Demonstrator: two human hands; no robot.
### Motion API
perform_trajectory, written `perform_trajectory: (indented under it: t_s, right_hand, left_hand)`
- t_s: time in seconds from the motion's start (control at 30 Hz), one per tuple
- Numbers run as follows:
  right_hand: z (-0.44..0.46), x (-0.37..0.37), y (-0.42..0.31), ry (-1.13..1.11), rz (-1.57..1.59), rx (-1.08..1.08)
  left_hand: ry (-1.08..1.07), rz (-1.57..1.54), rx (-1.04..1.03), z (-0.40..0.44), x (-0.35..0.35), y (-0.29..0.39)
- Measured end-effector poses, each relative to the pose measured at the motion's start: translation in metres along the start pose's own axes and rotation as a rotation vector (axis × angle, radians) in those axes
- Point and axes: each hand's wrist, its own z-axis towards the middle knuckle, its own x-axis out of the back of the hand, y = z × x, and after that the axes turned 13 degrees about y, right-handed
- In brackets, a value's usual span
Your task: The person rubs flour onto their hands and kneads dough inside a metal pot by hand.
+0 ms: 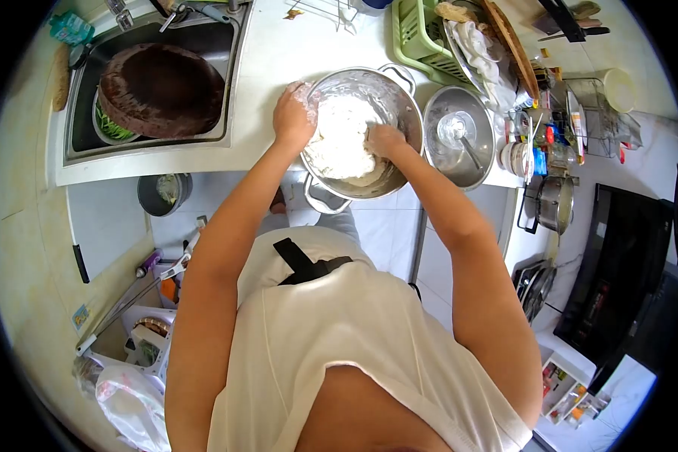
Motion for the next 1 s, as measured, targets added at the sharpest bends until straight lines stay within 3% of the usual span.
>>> perform_trajectory:
  t_s: [0.1, 0.2, 0.23, 0.27, 0.33, 0.43, 0.53, 0.67, 0.8, 0.93, 1.0]
  right_hand:
    - [-0.011, 0.001, -0.006, -0.305, 0.986, -0.613]
    - [-0.033, 0.039, -0.036, -0.316, 1.332, -0.715]
    - [-0.038, 0.029, -0.039, -0.237, 1.368, -0.544]
    - [-0.035, 0.016, -0.053, 0.059, 1.031, -0.429]
    - [-0.036, 0.066, -0.088, 0.034, 0.511, -0.307]
    - [-0.017, 0.063, -0.117, 0.035, 0.275, -0.263]
    - [0.007, 0.058, -0.121, -0.02, 0.249, -0.332]
    - [0.034, 0.054, -0.116, -0.01, 0.07, -0.197]
    - [0.044, 0.053, -0.11, 0.052, 0.038, -0.195]
    - [0.048, 0.058, -0.097, 0.066, 0.081, -0.179]
    - [0.039, 0.077, -0.086, -0.076, 0.268, -0.067]
  left_hand:
    - [0.073, 0.039, -0.016, -0.003, 0.002, 0.005]
    - [0.129, -0.031, -0.032, -0.008, -0.003, 0.001]
    - [0.126, -0.035, -0.022, -0.008, -0.003, 0.003]
    - [0.122, -0.038, -0.011, -0.009, -0.002, 0.004]
    - [0.12, -0.046, -0.005, -0.01, 0.002, 0.007]
    - [0.133, -0.066, -0.017, -0.008, 0.008, 0.012]
    - [0.143, -0.074, -0.037, -0.007, 0.009, 0.014]
    - [0.149, -0.05, -0.059, -0.006, 0.007, 0.012]
    - [0.172, -0.014, -0.103, -0.005, 0.004, 0.007]
    - [0.159, -0.015, 0.037, -0.006, 0.002, 0.011]
    - [0.175, -0.004, 0.066, -0.007, 0.004, 0.015]
